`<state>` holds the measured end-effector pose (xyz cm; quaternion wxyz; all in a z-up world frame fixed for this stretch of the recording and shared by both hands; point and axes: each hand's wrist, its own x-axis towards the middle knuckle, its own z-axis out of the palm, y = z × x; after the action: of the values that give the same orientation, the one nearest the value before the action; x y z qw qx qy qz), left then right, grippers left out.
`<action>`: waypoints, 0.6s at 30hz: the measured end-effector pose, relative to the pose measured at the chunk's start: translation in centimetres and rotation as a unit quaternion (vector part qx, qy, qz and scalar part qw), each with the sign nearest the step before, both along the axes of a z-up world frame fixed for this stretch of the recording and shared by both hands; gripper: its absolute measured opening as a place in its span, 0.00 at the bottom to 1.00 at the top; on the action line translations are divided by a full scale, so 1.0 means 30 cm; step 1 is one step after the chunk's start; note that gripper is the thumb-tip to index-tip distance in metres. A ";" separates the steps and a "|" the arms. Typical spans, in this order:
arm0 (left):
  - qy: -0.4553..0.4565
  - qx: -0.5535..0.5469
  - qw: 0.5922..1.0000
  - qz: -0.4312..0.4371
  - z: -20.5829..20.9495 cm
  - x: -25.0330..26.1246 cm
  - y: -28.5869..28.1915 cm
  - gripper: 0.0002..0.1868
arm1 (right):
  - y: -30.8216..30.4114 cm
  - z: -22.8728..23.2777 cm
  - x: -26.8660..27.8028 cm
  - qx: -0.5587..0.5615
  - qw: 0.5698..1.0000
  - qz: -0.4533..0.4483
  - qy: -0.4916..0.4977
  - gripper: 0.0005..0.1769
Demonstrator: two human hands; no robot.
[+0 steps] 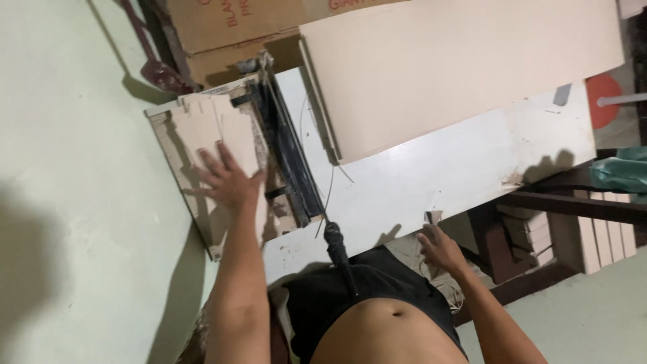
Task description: The person uses a manual paper cutter to slice a large sheet of cardboard into smaller pieces. They repeatedly position the cardboard against the cutter's guide, press down the lever to make a cut, and then remove the cut piece to repeat the process.
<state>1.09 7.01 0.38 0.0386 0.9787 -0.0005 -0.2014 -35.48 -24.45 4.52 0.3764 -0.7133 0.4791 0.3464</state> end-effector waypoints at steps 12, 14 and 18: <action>0.024 -0.050 0.985 0.165 -0.087 0.078 0.109 0.58 | -0.026 -0.111 0.607 0.101 0.932 -0.275 -0.213 0.41; 0.034 -0.064 0.985 0.157 -0.076 0.084 0.122 0.58 | -0.045 -0.150 0.721 0.134 0.867 -0.420 -0.232 0.43; 0.041 -0.076 0.981 0.176 0.061 0.052 0.070 0.62 | -0.090 -0.209 0.810 0.152 0.840 -0.483 -0.193 0.41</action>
<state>2.65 9.12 2.19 0.1476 0.9487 0.1581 -0.2307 -11.19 -27.15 -1.75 0.6850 -0.3771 0.6218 0.0443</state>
